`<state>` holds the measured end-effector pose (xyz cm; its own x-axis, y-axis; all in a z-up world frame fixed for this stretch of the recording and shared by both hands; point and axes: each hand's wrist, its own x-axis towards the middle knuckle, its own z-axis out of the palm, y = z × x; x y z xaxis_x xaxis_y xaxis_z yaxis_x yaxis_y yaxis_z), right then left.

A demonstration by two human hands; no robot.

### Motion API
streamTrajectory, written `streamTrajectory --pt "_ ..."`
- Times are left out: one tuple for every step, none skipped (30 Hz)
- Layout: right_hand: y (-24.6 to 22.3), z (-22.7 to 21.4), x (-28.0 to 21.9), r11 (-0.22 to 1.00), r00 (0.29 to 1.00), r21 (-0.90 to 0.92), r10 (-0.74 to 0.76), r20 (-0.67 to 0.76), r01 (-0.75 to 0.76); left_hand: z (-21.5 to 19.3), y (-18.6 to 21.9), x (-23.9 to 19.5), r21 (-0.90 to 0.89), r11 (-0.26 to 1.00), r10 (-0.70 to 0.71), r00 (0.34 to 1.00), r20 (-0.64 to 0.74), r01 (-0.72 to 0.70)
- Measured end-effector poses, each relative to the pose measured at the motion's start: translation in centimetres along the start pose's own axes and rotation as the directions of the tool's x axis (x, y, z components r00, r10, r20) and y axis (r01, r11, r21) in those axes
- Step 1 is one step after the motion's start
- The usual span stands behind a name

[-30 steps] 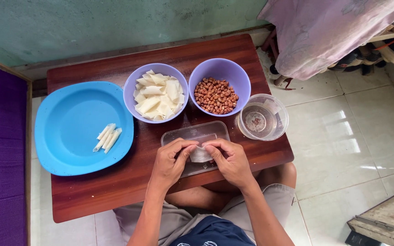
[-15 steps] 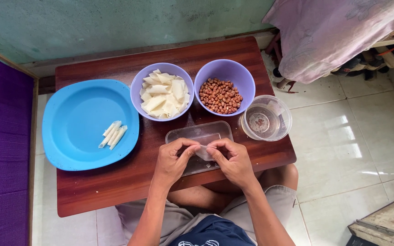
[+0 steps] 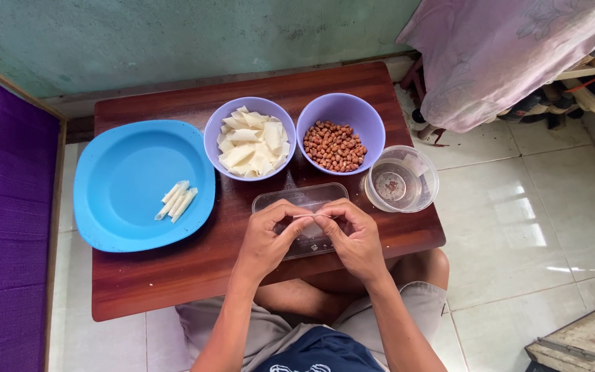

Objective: The person sits on the floor and rolls thin white sheets around peanuts to form small cylindrical rolls. They place the finished rolls into a blue bowl and continue the process with additional sheets and peanuts from separate bowls.

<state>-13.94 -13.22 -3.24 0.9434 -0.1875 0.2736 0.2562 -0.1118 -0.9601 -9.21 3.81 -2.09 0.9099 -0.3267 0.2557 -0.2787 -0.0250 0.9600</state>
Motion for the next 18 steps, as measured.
streamTrajectory --pt "-0.1 0.2 -0.1 1.000 1.000 0.001 -0.001 0.002 0.001 0.3 0.1 -0.1 0.001 1.000 0.001 1.000 -0.002 -0.001" --pt "-0.2 0.4 -0.3 0.999 1.000 0.028 0.030 -0.008 -0.029 0.6 0.1 -0.2 -0.014 1.000 -0.002 0.999 -0.035 0.001" --pt "-0.2 0.6 -0.5 0.996 0.998 0.056 0.064 -0.017 -0.063 0.9 0.2 -0.3 -0.030 1.000 -0.007 0.998 -0.068 0.005" --pt "-0.6 0.8 -0.5 0.996 0.998 0.056 0.066 -0.015 -0.065 1.2 0.1 -0.7 -0.029 1.000 -0.010 0.998 -0.070 0.008" --pt "-0.9 1.1 -0.6 0.993 0.996 0.078 0.088 -0.029 -0.086 1.5 0.0 -1.0 -0.045 0.998 -0.035 0.997 -0.074 0.032" --pt "-1.3 1.3 -0.6 0.989 0.993 0.101 0.110 -0.043 -0.105 1.8 0.0 -1.3 -0.060 0.997 -0.061 0.995 -0.078 0.056" --pt "-1.0 1.3 -0.6 0.989 0.993 0.103 0.108 -0.039 -0.104 1.9 -0.1 -1.4 -0.058 0.997 -0.059 0.995 -0.082 0.054" --pt "-0.8 1.2 -0.5 0.990 0.992 0.094 0.111 -0.067 -0.104 1.9 -0.3 -1.4 -0.119 0.988 -0.106 0.991 -0.087 0.095" --pt "-0.5 1.2 -0.6 0.990 0.989 0.087 0.116 -0.095 -0.108 2.0 -0.4 -1.5 -0.179 0.974 -0.155 0.984 -0.090 0.137" --pt "-0.6 1.3 -0.6 0.990 0.989 0.090 0.117 -0.091 -0.109 2.1 -0.8 -1.7 -0.176 0.975 -0.156 0.983 -0.093 0.138" --pt "-0.8 1.4 -0.5 0.989 0.987 0.098 0.117 -0.107 -0.107 2.2 -1.2 -1.9 -0.240 0.960 -0.165 0.985 -0.058 0.147" --pt "-0.9 1.5 -0.5 0.989 0.985 0.105 0.117 -0.123 -0.105 2.3 -1.6 -2.0 -0.302 0.940 -0.171 0.985 -0.022 0.157" --pt "-0.7 1.5 -0.4 0.989 0.986 0.107 0.117 -0.121 -0.105 2.3 -1.9 -2.2 -0.300 0.941 -0.171 0.985 -0.025 0.156" --pt "-0.5 1.5 -0.4 0.989 0.986 0.108 0.111 -0.126 -0.098 2.3 -2.2 -2.4 -0.324 0.927 -0.207 0.978 -0.015 0.191" --pt "-0.3 1.5 -0.4 0.990 0.985 0.107 0.107 -0.132 -0.093 2.4 -2.5 -2.7 -0.348 0.909 -0.244 0.970 -0.003 0.228" --pt "-0.2 1.6 -0.6 0.990 0.985 0.108 0.108 -0.131 -0.094 2.2 -2.3 -2.7 -0.348 0.909 -0.246 0.969 -0.004 0.229" --pt "0.0 1.7 -0.6 0.988 0.984 0.113 0.117 -0.132 -0.103 2.0 -2.2 -2.6 -0.308 0.923 -0.250 0.968 -0.029 0.230" --pt "0.1 1.7 -0.6 0.987 0.983 0.118 0.126 -0.133 -0.111 1.8 -2.0 -2.5 -0.267 0.936 -0.254 0.966 -0.055 0.231"
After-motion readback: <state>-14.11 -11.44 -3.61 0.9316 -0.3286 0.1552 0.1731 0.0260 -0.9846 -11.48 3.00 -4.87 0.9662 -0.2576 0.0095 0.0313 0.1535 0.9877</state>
